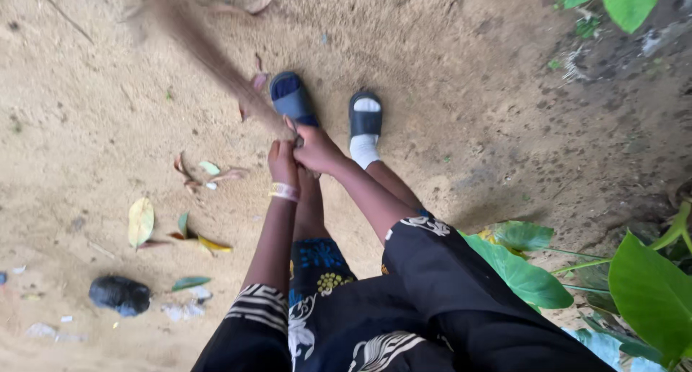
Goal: The person sweeps an outdoor dirt ground with a broom made of bundled sticks, moving leaves and debris across the surface.
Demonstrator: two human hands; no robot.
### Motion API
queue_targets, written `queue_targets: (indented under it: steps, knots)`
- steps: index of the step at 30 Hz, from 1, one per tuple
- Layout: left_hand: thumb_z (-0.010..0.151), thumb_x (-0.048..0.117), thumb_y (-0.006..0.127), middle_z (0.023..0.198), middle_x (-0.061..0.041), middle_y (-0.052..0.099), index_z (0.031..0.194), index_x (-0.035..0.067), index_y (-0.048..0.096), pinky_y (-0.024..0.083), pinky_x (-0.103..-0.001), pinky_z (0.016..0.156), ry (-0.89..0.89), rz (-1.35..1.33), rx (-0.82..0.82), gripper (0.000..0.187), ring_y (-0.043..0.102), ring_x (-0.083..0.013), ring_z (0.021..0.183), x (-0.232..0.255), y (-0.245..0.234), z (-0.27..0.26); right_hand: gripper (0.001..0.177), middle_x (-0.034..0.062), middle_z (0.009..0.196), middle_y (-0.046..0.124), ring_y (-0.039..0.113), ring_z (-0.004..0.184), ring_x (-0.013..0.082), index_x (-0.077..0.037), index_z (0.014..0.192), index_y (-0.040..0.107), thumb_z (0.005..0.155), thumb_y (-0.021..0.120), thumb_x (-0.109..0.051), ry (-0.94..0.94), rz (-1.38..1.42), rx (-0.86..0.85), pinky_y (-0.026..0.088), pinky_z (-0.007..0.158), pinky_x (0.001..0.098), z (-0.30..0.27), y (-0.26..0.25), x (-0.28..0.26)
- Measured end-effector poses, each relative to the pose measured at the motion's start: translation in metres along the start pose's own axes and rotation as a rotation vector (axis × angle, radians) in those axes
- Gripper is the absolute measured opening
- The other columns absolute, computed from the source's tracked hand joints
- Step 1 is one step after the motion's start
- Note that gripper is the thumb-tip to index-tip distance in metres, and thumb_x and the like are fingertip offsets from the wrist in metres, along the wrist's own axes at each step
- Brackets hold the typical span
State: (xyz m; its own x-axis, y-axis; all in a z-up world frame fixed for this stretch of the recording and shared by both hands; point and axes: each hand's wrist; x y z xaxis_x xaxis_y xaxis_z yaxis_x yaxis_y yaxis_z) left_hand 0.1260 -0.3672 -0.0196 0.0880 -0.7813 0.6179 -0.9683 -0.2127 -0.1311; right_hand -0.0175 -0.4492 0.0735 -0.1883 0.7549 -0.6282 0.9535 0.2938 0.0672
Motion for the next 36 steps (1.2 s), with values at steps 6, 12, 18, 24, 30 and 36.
queue_targets:
  steps: [6,12,18,24,30,36]
  knots:
    - [0.094,0.023,0.060,0.107,-0.012,0.062,0.129,0.003,0.060,0.049,-0.034,0.072,-0.228,0.060,-0.287,0.040,0.058,-0.0218,0.088,0.071,0.079,-0.021,0.036,0.0090,0.097,0.072,0.069,0.079,0.0144,-0.003,0.122,0.062,0.089,0.075,-0.008,-0.127,0.325,0.284,0.057,0.066,0.0296,-0.020,-0.053,-0.008]
    - [0.094,0.038,0.060,0.117,-0.011,0.064,0.131,0.004,0.059,0.053,-0.035,0.088,-0.039,-0.149,-0.518,0.050,0.062,-0.0238,0.105,0.123,0.196,0.018,0.070,0.0120,0.115,0.066,0.071,0.100,0.0171,-0.002,0.158,0.041,0.091,0.061,-0.001,-0.097,0.392,0.763,0.064,0.086,0.0335,0.034,-0.147,-0.026]
    - [0.089,0.044,0.062,0.110,-0.022,0.073,0.116,0.003,0.065,0.054,-0.040,0.091,-0.034,0.274,-0.108,0.050,0.070,-0.0309,0.101,0.131,0.221,0.085,0.030,0.0088,0.101,0.067,0.072,0.087,0.0193,-0.003,0.116,0.056,0.091,0.068,-0.013,0.026,0.378,0.661,0.062,0.072,0.0367,0.109,-0.153,-0.035]
    - [0.100,0.032,0.052,0.111,-0.015,0.071,0.118,-0.002,0.067,0.054,-0.040,0.092,-0.174,-0.544,-0.276,0.041,0.068,-0.0250,0.102,0.080,0.105,0.078,0.030,0.0133,0.090,0.072,0.072,0.082,0.0227,-0.003,0.111,0.068,0.081,0.072,-0.007,-0.153,-0.344,0.364,0.057,0.071,0.0404,0.084,-0.063,-0.041]
    - [0.090,0.030,0.062,0.105,-0.012,0.069,0.133,0.004,0.051,0.058,-0.039,0.076,-0.314,-0.105,-0.663,0.052,0.068,-0.0232,0.091,0.153,0.077,0.061,0.043,0.0082,0.094,0.073,0.073,0.077,0.0121,0.000,0.124,0.063,0.084,0.079,-0.006,0.040,-0.082,0.452,0.062,0.063,0.0263,0.021,-0.053,-0.069]
    - [0.092,0.033,0.053,0.114,-0.003,0.070,0.135,0.018,0.050,0.055,-0.031,0.068,-0.376,-0.076,-0.739,0.046,0.067,-0.0138,0.094,0.162,0.122,0.059,0.044,0.0059,0.093,0.067,0.068,0.073,0.0159,-0.004,0.121,0.053,0.081,0.067,0.006,-0.154,0.552,0.893,0.058,0.062,0.0307,0.061,-0.122,-0.015]
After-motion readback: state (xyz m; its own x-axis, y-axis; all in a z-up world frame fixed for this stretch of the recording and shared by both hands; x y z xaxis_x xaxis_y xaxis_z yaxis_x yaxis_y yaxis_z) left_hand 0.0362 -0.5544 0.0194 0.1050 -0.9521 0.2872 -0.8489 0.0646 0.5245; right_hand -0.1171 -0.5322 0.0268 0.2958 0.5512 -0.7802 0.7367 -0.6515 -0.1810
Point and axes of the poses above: each hand's wrist, its own z-axis towards the middle knuckle, its own y-axis out of the palm, x = y × z
